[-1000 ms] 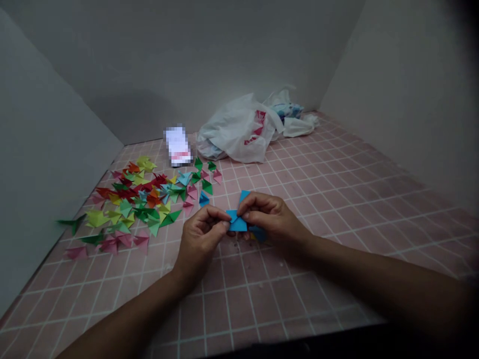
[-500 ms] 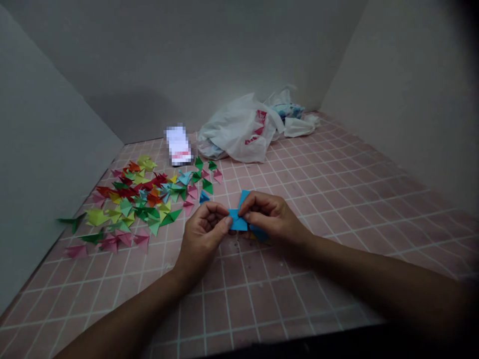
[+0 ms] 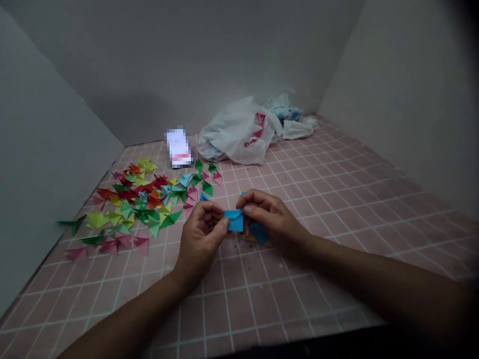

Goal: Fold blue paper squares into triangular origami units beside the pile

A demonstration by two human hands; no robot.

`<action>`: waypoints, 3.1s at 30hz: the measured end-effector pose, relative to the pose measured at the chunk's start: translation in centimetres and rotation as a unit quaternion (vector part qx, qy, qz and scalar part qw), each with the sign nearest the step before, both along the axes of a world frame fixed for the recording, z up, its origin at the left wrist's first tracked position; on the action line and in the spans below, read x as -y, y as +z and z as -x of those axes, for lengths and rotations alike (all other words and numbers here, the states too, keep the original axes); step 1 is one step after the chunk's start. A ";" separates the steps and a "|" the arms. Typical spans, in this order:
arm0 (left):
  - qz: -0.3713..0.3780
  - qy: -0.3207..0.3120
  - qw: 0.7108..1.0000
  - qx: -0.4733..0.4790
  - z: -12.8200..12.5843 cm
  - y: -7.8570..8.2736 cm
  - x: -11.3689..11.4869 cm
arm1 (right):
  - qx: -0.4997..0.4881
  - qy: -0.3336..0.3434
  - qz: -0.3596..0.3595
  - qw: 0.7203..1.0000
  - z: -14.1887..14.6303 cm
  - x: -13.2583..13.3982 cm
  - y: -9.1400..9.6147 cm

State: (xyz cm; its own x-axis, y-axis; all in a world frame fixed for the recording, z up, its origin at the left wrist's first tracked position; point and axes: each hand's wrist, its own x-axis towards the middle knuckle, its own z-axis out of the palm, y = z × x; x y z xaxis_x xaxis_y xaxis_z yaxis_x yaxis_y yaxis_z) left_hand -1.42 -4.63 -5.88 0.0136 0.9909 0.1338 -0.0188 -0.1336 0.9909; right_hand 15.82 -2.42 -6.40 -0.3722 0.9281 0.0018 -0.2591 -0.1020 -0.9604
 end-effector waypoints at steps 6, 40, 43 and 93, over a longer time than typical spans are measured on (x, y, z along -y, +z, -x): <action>-0.005 -0.002 1.000 -0.003 0.1 -0.2 -0.1 | 0.036 0.031 0.006 0.999 -0.1 0.0 0.0; -0.006 -0.009 1.000 -0.017 0.2 -0.3 -0.3 | 0.048 0.047 0.023 0.997 0.0 -0.2 0.1; -0.002 -0.025 1.000 -0.018 0.2 -0.2 -0.1 | 0.083 0.047 0.039 0.995 0.1 -0.1 0.4; -0.033 -0.086 0.996 -0.008 0.7 -1.3 -0.9 | 0.036 0.004 0.077 0.996 0.0 -0.2 0.0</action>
